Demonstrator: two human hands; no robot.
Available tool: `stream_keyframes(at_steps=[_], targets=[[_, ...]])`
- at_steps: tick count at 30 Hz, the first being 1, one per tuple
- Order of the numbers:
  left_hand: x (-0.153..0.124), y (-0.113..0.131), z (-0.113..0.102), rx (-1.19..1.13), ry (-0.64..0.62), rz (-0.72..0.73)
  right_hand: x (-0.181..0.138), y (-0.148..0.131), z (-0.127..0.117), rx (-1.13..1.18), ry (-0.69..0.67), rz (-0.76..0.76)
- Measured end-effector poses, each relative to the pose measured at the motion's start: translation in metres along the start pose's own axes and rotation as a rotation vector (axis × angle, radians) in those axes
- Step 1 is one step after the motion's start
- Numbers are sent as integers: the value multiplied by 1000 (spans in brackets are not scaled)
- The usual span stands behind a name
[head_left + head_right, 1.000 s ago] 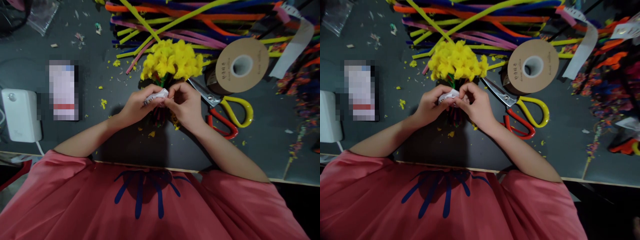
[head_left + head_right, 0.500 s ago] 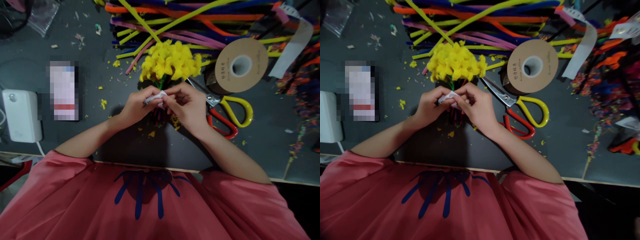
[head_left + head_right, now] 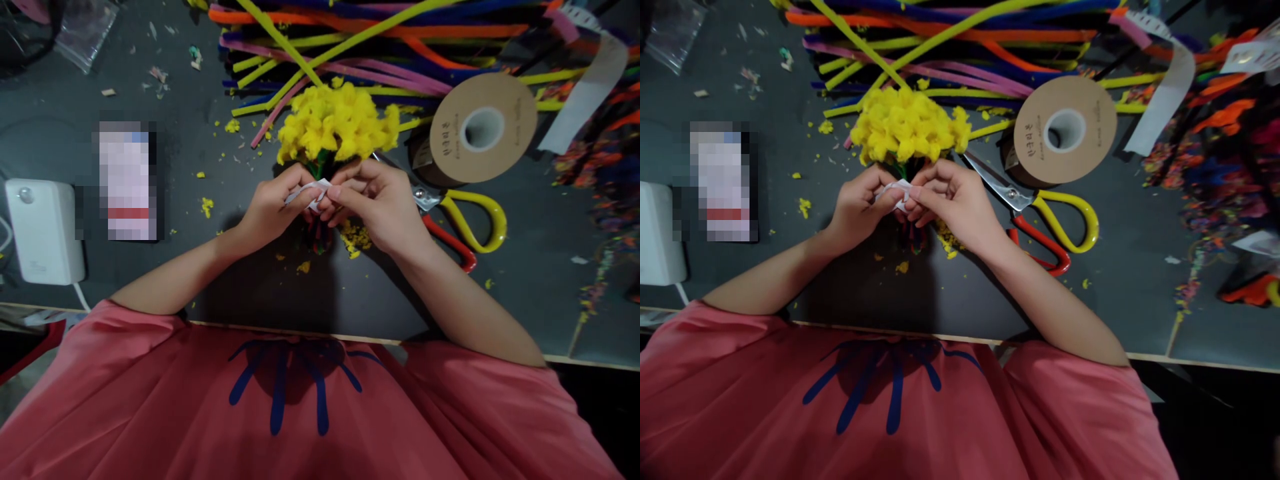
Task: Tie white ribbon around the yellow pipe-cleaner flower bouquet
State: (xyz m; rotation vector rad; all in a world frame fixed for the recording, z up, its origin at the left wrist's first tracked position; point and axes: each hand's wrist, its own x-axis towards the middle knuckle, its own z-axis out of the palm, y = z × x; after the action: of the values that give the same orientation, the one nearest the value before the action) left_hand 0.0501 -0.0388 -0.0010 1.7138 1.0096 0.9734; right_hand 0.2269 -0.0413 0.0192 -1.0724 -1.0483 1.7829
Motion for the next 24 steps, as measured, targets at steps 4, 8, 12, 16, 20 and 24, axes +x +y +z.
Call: stream_keyframes(at_steps=[4, 8, 12, 16, 20, 24], targets=[[1, 0, -1, 83, 32, 61, -1, 1, -1, 107, 51, 41], [2, -1, -2, 170, 58, 57, -4, 3, 5, 198, 140, 69], [2, 0, 0, 219, 82, 59, -10, 9, 15, 171, 240, -23], [0, 1, 2, 264, 63, 95, -14, 17, 22, 22, 252, -202], [-3, 3, 2, 315, 28, 102, -17, 19, 24, -107, 274, -353], [-5, 5, 2, 335, 18, 130, -17, 19, 25, -221, 311, -438]])
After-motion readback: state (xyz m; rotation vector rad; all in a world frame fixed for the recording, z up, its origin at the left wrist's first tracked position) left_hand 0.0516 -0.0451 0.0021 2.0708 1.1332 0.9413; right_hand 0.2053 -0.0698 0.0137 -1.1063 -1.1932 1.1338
